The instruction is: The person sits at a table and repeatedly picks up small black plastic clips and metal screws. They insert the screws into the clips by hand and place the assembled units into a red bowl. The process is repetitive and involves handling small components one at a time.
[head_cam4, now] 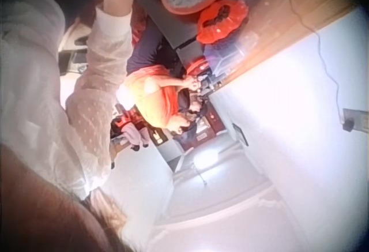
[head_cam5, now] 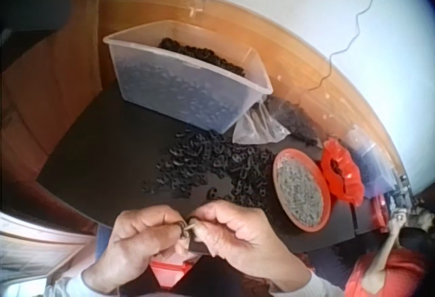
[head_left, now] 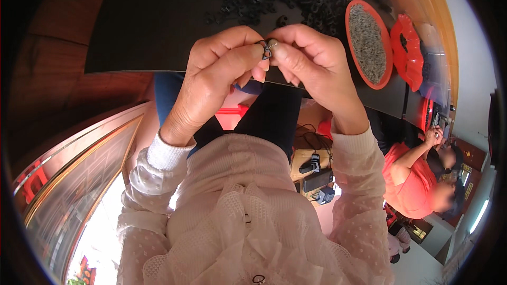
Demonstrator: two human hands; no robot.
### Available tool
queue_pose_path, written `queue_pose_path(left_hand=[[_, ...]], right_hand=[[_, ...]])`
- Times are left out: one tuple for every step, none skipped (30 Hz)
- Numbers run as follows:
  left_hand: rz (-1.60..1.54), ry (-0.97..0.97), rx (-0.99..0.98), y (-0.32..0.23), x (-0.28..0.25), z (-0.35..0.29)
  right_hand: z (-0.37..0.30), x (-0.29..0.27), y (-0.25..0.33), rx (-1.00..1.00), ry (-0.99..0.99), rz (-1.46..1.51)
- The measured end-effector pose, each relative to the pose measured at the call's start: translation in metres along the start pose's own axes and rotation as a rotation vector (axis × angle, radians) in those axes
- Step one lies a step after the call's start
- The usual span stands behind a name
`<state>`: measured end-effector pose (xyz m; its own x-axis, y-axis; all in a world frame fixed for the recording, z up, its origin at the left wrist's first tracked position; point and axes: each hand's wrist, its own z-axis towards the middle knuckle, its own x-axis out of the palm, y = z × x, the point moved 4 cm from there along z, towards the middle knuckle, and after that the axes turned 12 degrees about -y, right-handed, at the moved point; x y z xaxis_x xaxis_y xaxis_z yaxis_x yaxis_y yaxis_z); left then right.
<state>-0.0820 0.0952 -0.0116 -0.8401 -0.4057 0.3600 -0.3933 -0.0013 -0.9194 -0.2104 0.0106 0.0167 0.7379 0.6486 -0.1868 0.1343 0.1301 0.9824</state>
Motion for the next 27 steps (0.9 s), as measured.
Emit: queue_pose_path(left_hand=[[0.017, 0.015, 0.001, 0.0, 0.0, 0.0], [0.034, 0.03, 0.001, 0.0, -0.001, 0.002], [0.05, 0.046, 0.001, 0.001, -0.001, 0.003], [0.077, 0.052, 0.0, 0.001, -0.002, 0.003], [0.104, 0.058, -0.001, 0.001, -0.003, 0.003], [0.13, 0.064, 0.0, 0.0, -0.004, 0.003], [0.132, 0.063, -0.009, 0.0, -0.003, 0.003], [0.133, 0.062, -0.017, -0.001, -0.003, 0.003], [0.134, 0.061, -0.025, -0.002, -0.002, 0.003], [0.135, 0.062, -0.023, -0.003, -0.001, 0.002], [0.135, 0.062, -0.021, -0.005, 0.0, 0.001], [0.136, 0.062, -0.019, -0.005, 0.001, 0.001], [0.136, 0.077, -0.001, -0.006, 0.001, 0.001], [0.135, 0.092, 0.017, -0.006, 0.002, 0.001], [0.134, 0.108, 0.036, -0.007, 0.003, 0.001], [0.133, 0.118, 0.033, -0.008, 0.003, 0.001], [0.131, 0.128, 0.03, -0.009, 0.004, 0.001], [0.13, 0.137, 0.026, -0.009, 0.004, 0.001], [0.135, 0.142, 0.027, -0.01, 0.004, 0.001], [0.14, 0.147, 0.028, -0.01, 0.003, 0.001], [0.144, 0.153, 0.028, -0.01, 0.003, 0.001], [0.147, 0.153, 0.03, -0.01, 0.003, 0.001], [0.15, 0.153, 0.033, -0.01, 0.003, 0.001], [0.153, 0.154, 0.035, -0.009, 0.003, 0.001], [0.153, 0.155, 0.038, -0.009, 0.003, 0.001], [0.153, 0.157, 0.042, -0.009, 0.003, 0.001], [0.153, 0.159, 0.046, -0.009, 0.003, 0.001]], right_hand=[[0.001, -0.002, 0.0, 0.032, -0.006, 0.012], [0.002, -0.005, 0.003, 0.065, -0.012, 0.024], [0.003, -0.008, 0.004, 0.097, -0.019, 0.035], [0.004, -0.01, 0.003, 0.112, 0.016, 0.044], [0.005, -0.012, 0.005, 0.103, 0.055, 0.009], [0.007, -0.013, 0.009, 0.093, 0.096, -0.027], [0.009, -0.014, 0.012, 0.083, 0.137, -0.063], [0.01, -0.014, 0.013, 0.069, 0.142, -0.088], [0.009, -0.015, 0.014, 0.082, 0.131, -0.092], [0.008, -0.015, 0.015, 0.094, 0.121, -0.096], [0.008, -0.015, 0.015, 0.106, 0.112, -0.099], [0.008, -0.016, 0.015, 0.1, 0.11, -0.115], [0.008, -0.016, 0.016, 0.094, 0.108, -0.13], [0.008, -0.016, 0.015, 0.088, 0.106, -0.146], [0.008, -0.017, 0.015, 0.084, 0.109, -0.151], [0.008, -0.017, 0.015, 0.08, 0.112, -0.156], [0.008, -0.018, 0.015, 0.076, 0.115, -0.161], [0.008, -0.018, 0.015, 0.075, 0.123, -0.183], [0.009, -0.018, 0.017, 0.074, 0.131, -0.205], [0.01, -0.018, 0.018, 0.074, 0.138, -0.226], [0.011, -0.018, 0.02, 0.062, 0.134, -0.237], [0.011, -0.018, 0.021, 0.05, 0.13, -0.247], [0.011, -0.018, 0.021, 0.039, 0.127, -0.258], [0.012, -0.018, 0.021, 0.024, 0.136, -0.261], [0.012, -0.018, 0.021, 0.01, 0.145, -0.265], [0.012, -0.017, 0.021, -0.004, 0.155, -0.268], [0.012, -0.016, 0.02, -0.014, 0.16, -0.256]])
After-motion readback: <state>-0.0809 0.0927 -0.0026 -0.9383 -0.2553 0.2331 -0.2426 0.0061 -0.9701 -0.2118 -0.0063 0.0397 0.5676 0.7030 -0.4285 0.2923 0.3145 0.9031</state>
